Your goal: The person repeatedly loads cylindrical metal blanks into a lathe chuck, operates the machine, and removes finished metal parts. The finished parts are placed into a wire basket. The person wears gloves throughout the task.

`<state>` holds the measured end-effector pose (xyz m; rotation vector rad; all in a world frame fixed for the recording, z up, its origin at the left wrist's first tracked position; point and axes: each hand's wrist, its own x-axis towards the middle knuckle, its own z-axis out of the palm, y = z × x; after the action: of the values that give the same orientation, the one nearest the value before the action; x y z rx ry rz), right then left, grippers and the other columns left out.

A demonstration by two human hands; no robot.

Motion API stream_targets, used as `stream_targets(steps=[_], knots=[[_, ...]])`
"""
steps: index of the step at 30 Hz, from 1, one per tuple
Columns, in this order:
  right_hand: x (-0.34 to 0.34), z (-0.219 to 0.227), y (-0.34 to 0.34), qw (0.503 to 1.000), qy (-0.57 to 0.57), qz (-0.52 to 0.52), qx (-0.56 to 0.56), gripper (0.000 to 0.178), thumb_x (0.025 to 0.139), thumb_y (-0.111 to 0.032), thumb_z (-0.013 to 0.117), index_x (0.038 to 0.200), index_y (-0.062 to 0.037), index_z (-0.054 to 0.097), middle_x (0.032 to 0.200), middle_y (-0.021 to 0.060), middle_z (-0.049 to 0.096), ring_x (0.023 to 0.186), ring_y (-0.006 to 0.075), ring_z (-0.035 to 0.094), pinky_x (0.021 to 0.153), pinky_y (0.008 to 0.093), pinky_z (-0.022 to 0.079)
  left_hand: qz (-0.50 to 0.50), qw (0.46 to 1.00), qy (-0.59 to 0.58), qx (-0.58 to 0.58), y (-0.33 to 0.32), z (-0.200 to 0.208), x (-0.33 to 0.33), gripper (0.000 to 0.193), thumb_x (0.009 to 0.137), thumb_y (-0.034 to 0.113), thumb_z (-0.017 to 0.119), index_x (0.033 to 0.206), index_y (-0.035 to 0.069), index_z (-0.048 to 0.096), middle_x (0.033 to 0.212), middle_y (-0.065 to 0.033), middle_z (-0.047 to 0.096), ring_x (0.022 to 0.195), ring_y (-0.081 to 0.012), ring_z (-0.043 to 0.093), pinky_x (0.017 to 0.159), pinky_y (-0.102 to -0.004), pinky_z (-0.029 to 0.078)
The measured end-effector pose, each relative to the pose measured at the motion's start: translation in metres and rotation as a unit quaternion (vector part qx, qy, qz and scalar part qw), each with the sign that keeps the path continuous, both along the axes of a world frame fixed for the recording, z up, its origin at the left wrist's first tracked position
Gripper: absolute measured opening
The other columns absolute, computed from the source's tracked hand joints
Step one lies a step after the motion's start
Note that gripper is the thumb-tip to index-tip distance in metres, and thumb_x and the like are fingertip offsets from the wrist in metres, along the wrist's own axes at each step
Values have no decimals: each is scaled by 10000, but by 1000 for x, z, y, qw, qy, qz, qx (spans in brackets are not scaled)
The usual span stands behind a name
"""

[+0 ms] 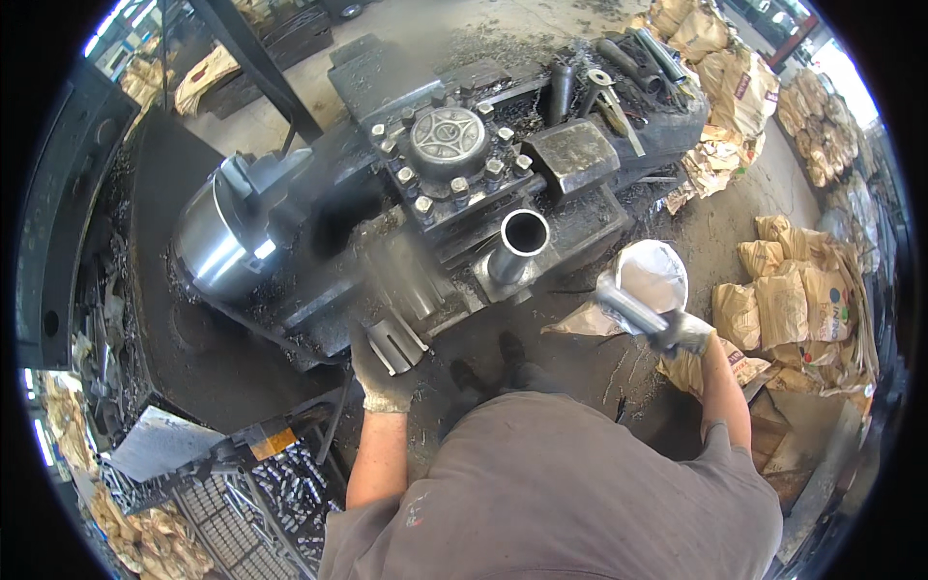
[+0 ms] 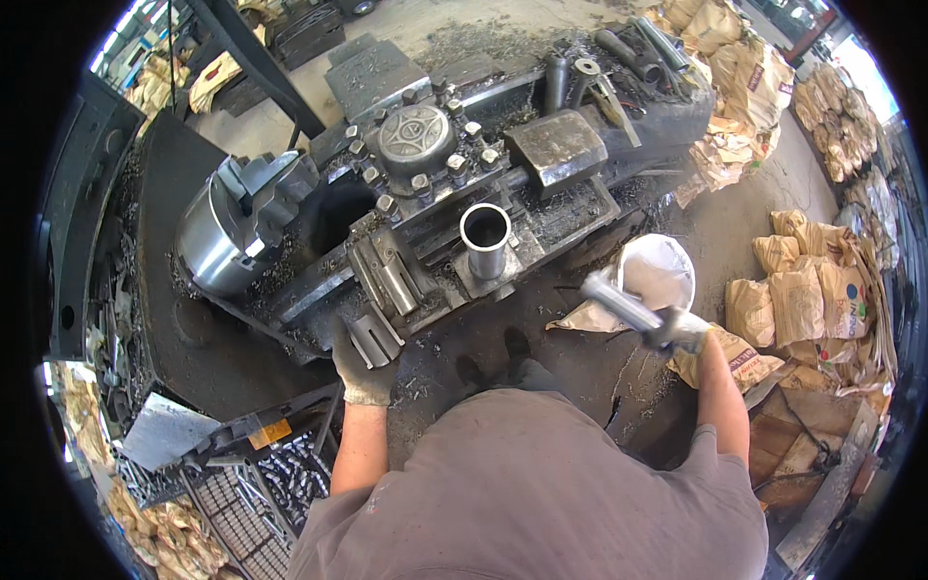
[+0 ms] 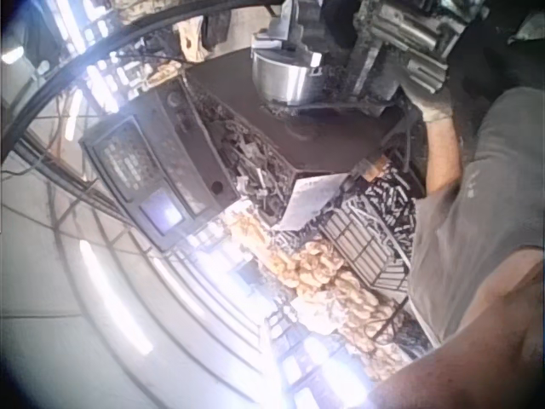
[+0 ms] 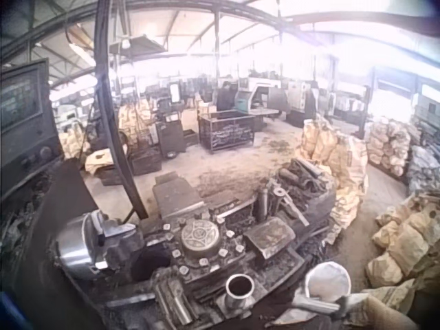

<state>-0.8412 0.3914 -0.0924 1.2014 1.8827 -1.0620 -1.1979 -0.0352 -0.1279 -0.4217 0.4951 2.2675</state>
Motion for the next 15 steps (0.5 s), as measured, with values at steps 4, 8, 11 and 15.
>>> stream_targets(steps=[4,8,11,15], knots=[[0,-54,48,933,-93,206,279,447,806,-295,866,1147,-24,766,1026,168,805,882,328,785,795,436,623,-93,995,42,19,0,23,2,729,1111,650,379,1461,44,582,1263,-204,721,1119,-389,713,944,-541,597],[-166,60,-51,876,407,58,251,718,840,-267,869,1479,-73,603,1334,197,740,1184,315,745,1003,414,596,-125,989,79,-23,-1,47,9,727,1115,649,380,1530,72,533,1250,-216,721,1087,-384,722,947,-546,599],[-242,77,-104,907,405,104,43,552,776,-351,883,1206,-39,733,1036,210,787,874,300,765,834,406,603,-157,979,105,-78,-1,66,18,660,1115,580,489,1543,78,502,1262,-200,712,1082,-363,730,947,-530,610],[-254,114,-173,721,597,325,137,594,786,-282,852,1308,-61,676,1224,231,739,1080,445,731,893,512,603,-145,982,72,-100,-10,86,30,555,1113,540,543,1393,63,587,1214,-157,723,1070,-304,744,933,-478,622]])
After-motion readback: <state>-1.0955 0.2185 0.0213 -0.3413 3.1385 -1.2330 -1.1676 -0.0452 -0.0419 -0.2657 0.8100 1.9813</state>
